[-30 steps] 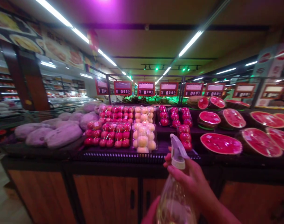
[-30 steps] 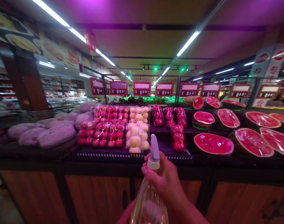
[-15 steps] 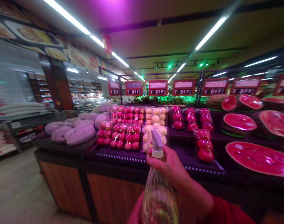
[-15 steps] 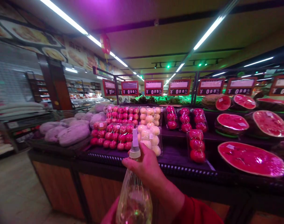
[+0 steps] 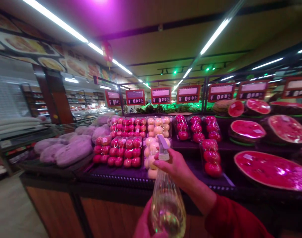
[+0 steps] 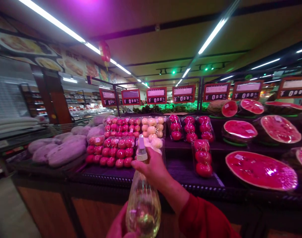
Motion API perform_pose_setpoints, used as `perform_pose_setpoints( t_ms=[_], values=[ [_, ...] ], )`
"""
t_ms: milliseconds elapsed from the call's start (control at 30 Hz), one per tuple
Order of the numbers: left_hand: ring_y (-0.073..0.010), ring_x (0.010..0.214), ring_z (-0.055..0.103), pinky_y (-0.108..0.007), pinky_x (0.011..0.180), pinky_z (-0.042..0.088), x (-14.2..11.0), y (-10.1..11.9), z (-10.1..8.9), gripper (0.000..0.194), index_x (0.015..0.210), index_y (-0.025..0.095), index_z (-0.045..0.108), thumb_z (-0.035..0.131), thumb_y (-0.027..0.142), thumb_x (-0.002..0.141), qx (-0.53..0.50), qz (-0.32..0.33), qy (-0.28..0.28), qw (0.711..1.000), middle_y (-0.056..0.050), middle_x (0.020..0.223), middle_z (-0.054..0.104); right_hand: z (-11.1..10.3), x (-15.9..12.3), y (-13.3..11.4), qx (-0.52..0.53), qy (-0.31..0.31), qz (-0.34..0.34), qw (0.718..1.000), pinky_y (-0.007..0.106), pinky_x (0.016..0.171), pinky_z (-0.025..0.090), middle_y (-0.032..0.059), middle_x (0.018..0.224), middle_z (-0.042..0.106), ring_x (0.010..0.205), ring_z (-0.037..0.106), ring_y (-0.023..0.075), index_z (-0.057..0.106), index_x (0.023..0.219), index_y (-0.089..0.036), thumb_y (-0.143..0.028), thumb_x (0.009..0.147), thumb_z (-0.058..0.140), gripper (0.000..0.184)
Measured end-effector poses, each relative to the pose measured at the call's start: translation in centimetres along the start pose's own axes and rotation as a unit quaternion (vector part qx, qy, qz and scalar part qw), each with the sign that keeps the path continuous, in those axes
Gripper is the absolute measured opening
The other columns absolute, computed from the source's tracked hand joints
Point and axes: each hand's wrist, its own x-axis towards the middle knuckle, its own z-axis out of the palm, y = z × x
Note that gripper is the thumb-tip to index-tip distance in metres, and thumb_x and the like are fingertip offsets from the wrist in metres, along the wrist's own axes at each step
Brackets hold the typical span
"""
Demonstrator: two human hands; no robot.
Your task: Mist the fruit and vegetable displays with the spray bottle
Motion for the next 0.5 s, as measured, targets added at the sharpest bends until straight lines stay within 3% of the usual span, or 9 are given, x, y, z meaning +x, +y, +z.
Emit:
perform_pose_setpoints(
  t_ms=[167, 333, 500],
  values=[
    [-0.0367, 0.129, 0.061, -0.042, 0.108, 0.048, 2.1, -1.1, 2.5, 0.115, 0.141, 0.01, 0.038, 0.096, 0.037, 0.045, -0.018, -0.03, -0.049, 0.998, -0.026, 0.142, 0.06, -4.5, -1.1, -1.1, -0.007, 0.063, -0.021, 0.998, 0.031, 0.064, 0.051, 0.0007, 0.075, 0.069, 0.067, 0.064, 0.0187, 0.067, 0.089, -0.017, -0.032, 0.07, 0.073, 0.025],
    [-0.0315, 0.122, 0.066, -0.038, 0.103, 0.05, 3.7, -0.5, 6.9, 0.09, 0.135, 0.022, 0.055, 0.093, 0.034, 0.055, -0.039, -0.033, -0.182, 0.982, -0.011, 0.131, 0.071, -9.2, -2.6, -2.2, -0.022, 0.122, -0.035, 0.992, 0.033, 0.07, 0.053, 0.0036, 0.089, 0.072, 0.078, 0.069, 0.0218, 0.068, 0.098, -0.018, -0.036, 0.071, 0.08, 0.034],
    [-0.0254, 0.122, 0.066, -0.031, 0.1, 0.05, 5.0, 0.0, 10.7, 0.084, 0.137, 0.027, 0.057, 0.09, 0.017, 0.06, -0.051, -0.047, -0.26, 0.963, -0.004, 0.132, 0.071, -13.3, -4.5, -2.5, -0.041, 0.206, -0.018, 0.978, 0.03, 0.056, 0.05, 0.0028, 0.078, 0.071, 0.063, 0.066, 0.0205, 0.07, 0.107, -0.016, -0.042, 0.07, 0.084, 0.047]
  ],
)
